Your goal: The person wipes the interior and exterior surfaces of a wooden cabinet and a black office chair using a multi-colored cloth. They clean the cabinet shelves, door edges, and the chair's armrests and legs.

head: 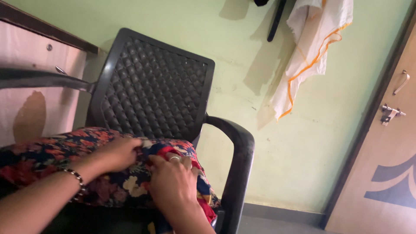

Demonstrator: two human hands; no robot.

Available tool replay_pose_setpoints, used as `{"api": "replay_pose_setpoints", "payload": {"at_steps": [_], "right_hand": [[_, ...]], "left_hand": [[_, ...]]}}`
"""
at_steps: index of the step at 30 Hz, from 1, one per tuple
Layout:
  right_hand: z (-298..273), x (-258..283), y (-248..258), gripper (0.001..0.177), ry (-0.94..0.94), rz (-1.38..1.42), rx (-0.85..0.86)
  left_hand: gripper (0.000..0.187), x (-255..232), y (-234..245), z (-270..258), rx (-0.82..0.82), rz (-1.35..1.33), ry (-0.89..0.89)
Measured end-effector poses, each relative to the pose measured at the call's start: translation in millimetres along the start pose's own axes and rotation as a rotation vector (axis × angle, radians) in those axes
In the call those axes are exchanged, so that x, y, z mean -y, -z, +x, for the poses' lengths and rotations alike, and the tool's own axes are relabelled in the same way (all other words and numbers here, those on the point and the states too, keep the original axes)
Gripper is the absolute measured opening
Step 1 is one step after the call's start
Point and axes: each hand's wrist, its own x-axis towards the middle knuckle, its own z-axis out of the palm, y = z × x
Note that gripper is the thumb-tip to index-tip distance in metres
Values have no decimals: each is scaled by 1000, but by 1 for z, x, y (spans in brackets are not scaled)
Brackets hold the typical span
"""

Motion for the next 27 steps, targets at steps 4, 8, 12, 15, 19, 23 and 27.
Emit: {"api": "replay_pose_setpoints", "payload": {"at_steps": [4,8,12,15,19,23,27], "right_hand": [[14,21,-3,33,233,-7,66],[56,38,-27,34,347,27,330],[102,32,-67,39,324,187,374],[138,33,-108,44,234,117,452],[179,38,-155,55,128,16,531],[200,45,-173,65,-54,56,638],[208,58,-168,70,-129,21,666]], "left_hand": [[31,51,30,-8,150,-73,146],[33,109,33,11,87,134,-82],[34,128,43,19,302,294,38],[42,138,58,20,335,170,-21],[34,152,66,9,201,-98,3],[32,153,55,3,88,-157,99],[28,162,47,2,-40,-113,108]]}}
